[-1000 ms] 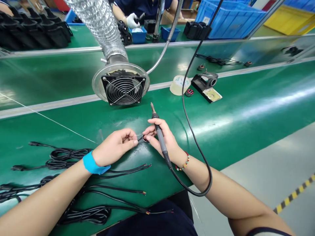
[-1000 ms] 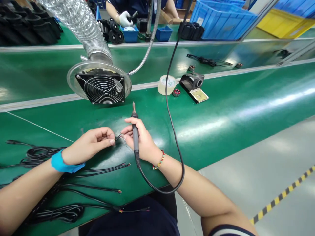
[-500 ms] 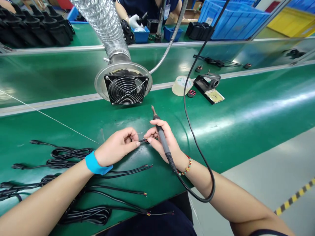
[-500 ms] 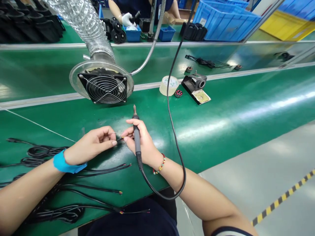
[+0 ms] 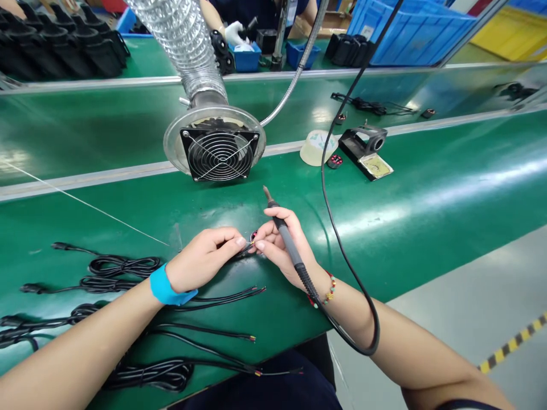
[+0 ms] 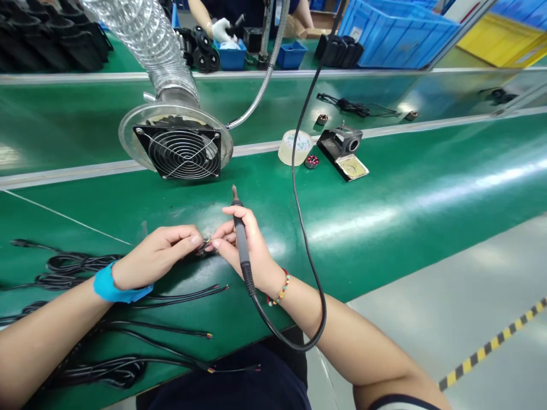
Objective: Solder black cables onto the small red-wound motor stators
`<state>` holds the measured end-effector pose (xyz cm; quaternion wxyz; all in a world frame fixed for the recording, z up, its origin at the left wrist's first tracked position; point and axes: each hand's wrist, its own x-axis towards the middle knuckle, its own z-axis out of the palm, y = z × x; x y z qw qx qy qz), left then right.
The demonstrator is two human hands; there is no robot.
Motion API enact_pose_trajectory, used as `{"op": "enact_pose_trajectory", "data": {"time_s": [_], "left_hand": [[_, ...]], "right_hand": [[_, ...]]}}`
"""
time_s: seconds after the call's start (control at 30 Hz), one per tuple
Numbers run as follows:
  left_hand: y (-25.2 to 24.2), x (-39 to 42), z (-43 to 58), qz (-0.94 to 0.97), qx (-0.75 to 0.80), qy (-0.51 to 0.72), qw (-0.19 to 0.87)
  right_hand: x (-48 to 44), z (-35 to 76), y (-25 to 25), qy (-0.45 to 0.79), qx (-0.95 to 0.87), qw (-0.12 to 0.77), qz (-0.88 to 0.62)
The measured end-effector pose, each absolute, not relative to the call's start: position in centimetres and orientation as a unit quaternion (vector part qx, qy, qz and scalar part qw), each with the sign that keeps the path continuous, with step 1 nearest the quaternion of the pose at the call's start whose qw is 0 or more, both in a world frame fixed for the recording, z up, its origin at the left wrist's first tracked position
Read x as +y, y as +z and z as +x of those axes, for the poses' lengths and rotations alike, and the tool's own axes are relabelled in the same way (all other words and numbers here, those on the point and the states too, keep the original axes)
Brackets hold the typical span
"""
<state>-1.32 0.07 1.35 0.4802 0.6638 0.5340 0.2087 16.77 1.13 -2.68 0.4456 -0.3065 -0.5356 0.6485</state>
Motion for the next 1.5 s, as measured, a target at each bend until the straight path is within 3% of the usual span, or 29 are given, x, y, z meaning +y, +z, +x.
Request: {"op": "enact_pose_trajectory", "data": {"time_s": [0.13, 0.3, 0.4, 0.83, 1.0, 1.2, 1.5], "left_hand": [[1.5, 0.0, -1.2, 0.646, 0.523, 0.21, 0.514], [1.7, 0.1, -0.9, 0.526, 0.477, 0.181, 0.681], [1.9, 0.1, -0.8, 0.484, 0.466, 0.171, 0.72], [0.5, 1.1, -0.9, 0.509, 0.592, 0.226, 0.583], [0.0, 1.4, -0.7, 0.525, 0.627, 0.237, 0.525], [-0.3, 1.6, -0.5, 0.521, 0.645, 0.235, 0.507], [-0.2, 1.6, -0.5, 0.525, 0.648, 0.222, 0.505]], "right_hand": [[0.9, 16.8, -2.7, 0.634, -0.554, 0.455, -0.289], [0.7, 17.0, -2.6, 0.579, -0.62, 0.459, -0.263], [0.5, 17.1, -2.4, 0.533, -0.661, 0.466, -0.248], [0.8, 17.5, -2.8, 0.42, -0.699, 0.438, -0.378], [1.3, 19.0, -1.2, 0.354, -0.748, 0.385, -0.409], [1.5, 19.7, -0.1, 0.246, -0.751, 0.443, -0.424], [1.0, 19.9, 0.0, 0.252, -0.743, 0.459, -0.417]]}}
